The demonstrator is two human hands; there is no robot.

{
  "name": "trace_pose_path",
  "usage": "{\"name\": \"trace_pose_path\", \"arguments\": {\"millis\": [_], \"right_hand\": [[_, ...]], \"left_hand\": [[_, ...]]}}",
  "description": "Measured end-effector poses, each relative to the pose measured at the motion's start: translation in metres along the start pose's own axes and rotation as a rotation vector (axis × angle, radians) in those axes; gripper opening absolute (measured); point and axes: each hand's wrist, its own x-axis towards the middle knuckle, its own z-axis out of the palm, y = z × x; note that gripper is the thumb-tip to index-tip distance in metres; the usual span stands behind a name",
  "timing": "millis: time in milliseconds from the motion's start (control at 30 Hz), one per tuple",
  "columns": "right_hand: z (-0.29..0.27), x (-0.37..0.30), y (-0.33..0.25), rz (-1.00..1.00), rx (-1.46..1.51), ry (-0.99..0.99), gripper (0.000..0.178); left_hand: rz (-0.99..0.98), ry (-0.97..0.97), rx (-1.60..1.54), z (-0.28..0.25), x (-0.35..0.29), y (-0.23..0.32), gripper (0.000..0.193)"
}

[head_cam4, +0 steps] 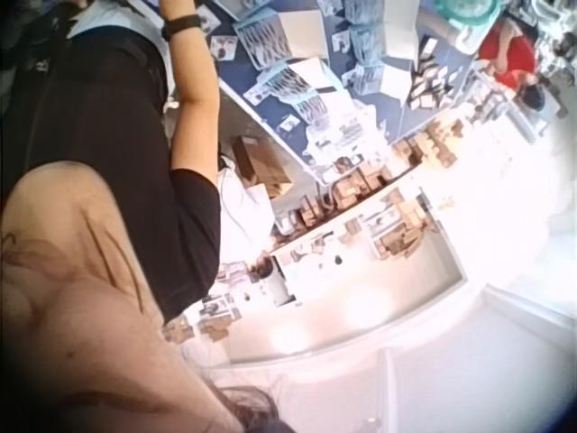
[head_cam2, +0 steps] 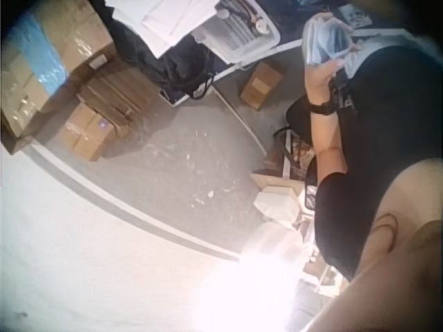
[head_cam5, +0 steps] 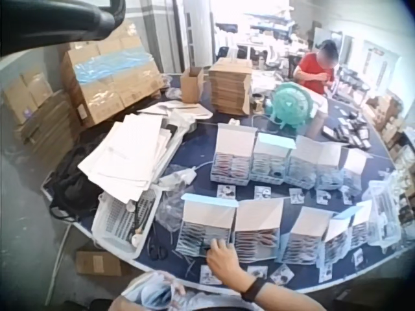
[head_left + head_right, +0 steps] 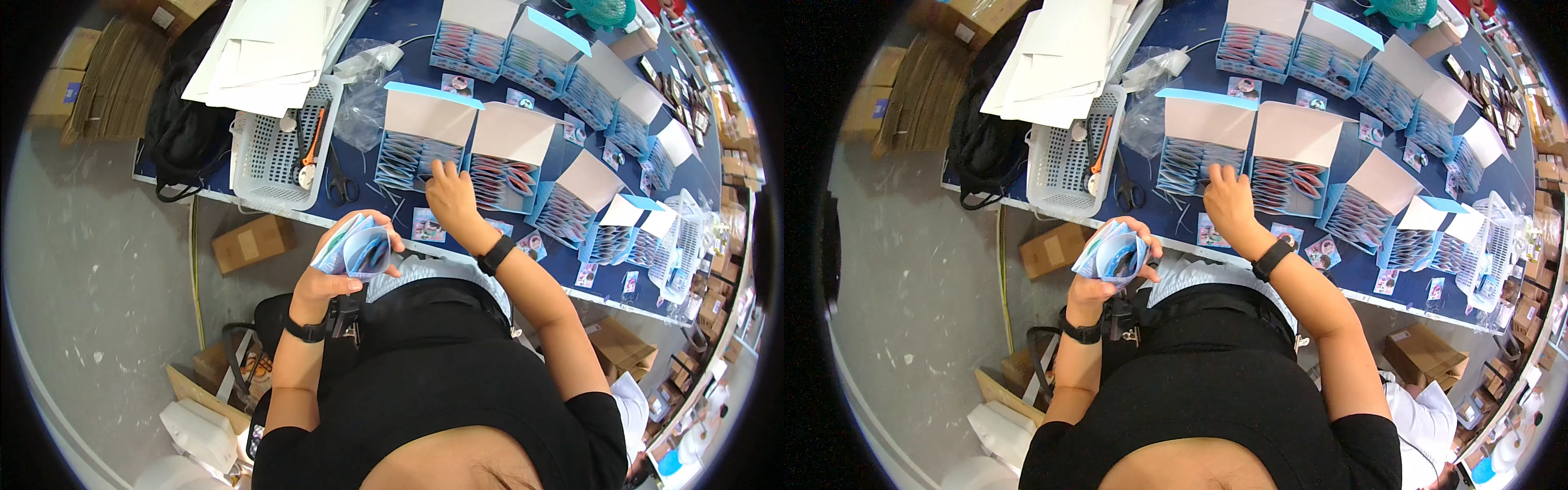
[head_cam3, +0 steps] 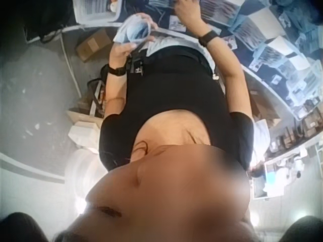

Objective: The person trims the edges of small blue paper packs using scissors. They pick up stacks of the packs, align them, and cut the edges to create a uniform shape. The trimmed packs are then placed into a white plastic basket on the table.

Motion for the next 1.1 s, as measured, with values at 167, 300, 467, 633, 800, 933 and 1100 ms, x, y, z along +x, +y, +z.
{"name": "trace_pose_path", "arguments": {"millis": [167, 300, 467, 633, 800, 933, 1100], "right_hand": [[0.000, 0.009, 0.006, 0.009, 0.054, -0.054, 0.006], [-0.005, 0.009, 0.013, -0.052, 0.068, 0.049, 0.005], [-0.010, 0.011, 0.019, -0.093, 0.108, 0.037, 0.007], [-0.016, 0.020, 0.027, -0.098, 0.201, -0.005, 0.008], [-0.006, 0.014, 0.028, -0.121, 0.290, 0.007, 0.012], [-0.008, 0.008, 0.030, -0.083, 0.346, 0.044, 0.016], [-0.018, 0.008, 0.032, -0.038, 0.402, 0.027, 0.022]], "left_hand": [[0.030, -0.088, -0.014, 0.002, 0.004, 0.004, 0.074], [0.057, -0.126, 0.000, 0.002, 0.004, 0.007, 0.071], [0.052, -0.143, 0.041, -0.001, 0.007, 0.008, 0.073], [0.019, -0.113, 0.044, 0.000, 0.010, 0.013, 0.073], [0.021, -0.080, 0.024, -0.009, 0.007, 0.008, 0.075], [0.015, -0.074, 0.037, -0.013, 0.008, 0.006, 0.075], [0.001, -0.072, 0.054, -0.012, 0.013, 0.004, 0.076]]}}
